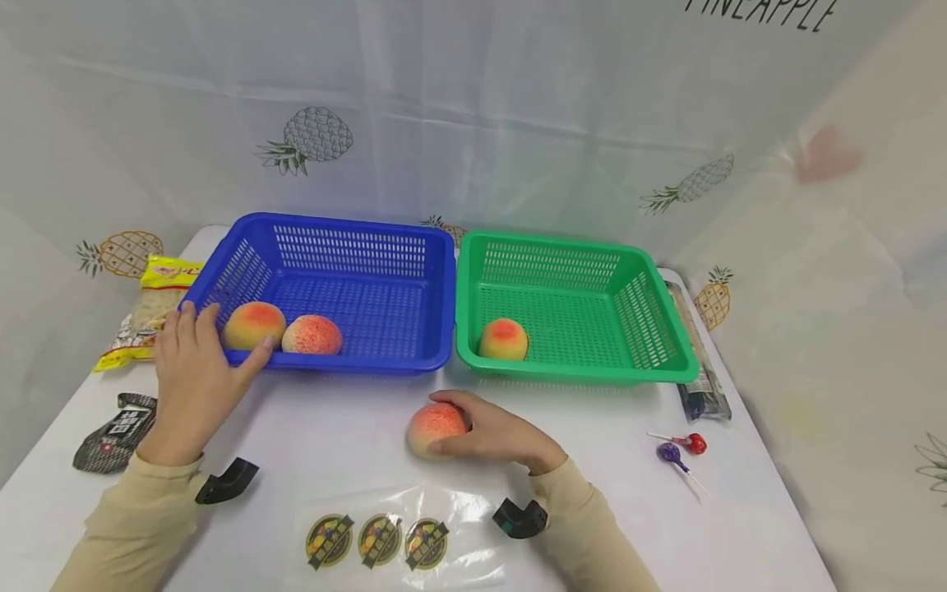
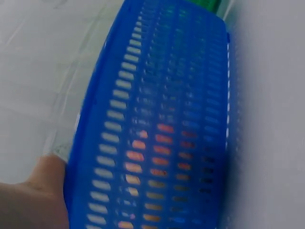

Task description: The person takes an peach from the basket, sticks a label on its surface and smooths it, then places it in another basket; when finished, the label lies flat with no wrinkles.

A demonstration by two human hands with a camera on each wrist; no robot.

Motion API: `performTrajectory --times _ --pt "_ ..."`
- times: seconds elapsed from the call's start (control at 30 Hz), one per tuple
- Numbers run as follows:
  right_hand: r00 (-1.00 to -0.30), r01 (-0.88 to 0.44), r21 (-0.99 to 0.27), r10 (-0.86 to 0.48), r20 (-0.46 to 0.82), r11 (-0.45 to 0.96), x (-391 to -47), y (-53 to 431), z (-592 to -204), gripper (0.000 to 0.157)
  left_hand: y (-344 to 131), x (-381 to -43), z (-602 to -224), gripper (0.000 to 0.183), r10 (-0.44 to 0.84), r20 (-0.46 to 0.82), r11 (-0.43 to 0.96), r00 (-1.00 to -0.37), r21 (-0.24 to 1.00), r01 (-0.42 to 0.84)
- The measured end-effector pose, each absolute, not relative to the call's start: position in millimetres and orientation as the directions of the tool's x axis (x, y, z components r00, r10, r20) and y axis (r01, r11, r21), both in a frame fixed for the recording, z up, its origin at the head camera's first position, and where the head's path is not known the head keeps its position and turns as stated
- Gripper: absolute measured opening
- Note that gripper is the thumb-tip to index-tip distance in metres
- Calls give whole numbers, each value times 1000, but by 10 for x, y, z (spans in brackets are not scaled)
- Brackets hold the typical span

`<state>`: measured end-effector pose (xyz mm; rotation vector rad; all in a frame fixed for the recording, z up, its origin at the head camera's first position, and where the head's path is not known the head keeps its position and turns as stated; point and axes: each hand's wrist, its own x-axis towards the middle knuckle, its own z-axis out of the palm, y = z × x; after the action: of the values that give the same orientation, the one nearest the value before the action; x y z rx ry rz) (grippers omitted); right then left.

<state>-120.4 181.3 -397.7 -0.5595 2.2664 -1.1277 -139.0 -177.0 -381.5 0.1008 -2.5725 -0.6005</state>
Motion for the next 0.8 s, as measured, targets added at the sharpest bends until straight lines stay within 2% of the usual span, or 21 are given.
performTrajectory --times 0.13,0.23,0.33,0.43,0.53,0.6,0.8 --pt "-750 -164 -798 -599 -281 580 -1204 1810 -3981 67 -1569 -1258 -3681 68 -101 627 899 -772 390 200" --pt "-747 -185 -790 -606 -274 585 -1199 1794 -3986 69 -1315 -1027 -3603 56 17 645 859 -764 381 341" --pt "-754 -203 -784 -604 -256 586 -1196 1784 -3996 71 -1033 -747 -3664 48 157 525 808 -837 419 415" --pt "-764 -216 -777 -597 -243 592 -1192 1784 -4007 72 -790 -503 -3842 46 281 320 794 -905 453 407" --pt "-781 -222 -760 -578 -236 611 -1174 1790 -4004 75 -622 -347 -4047 51 383 173 795 -907 439 420" --pt "-796 -227 -747 -561 -226 624 -1154 1790 -3982 77 -548 -286 -4155 57 427 120 798 -896 415 436" --pt "-863 -219 -730 -477 -164 647 -1048 1845 -3793 75 -447 -274 -4309 66 462 126 799 -878 371 474"
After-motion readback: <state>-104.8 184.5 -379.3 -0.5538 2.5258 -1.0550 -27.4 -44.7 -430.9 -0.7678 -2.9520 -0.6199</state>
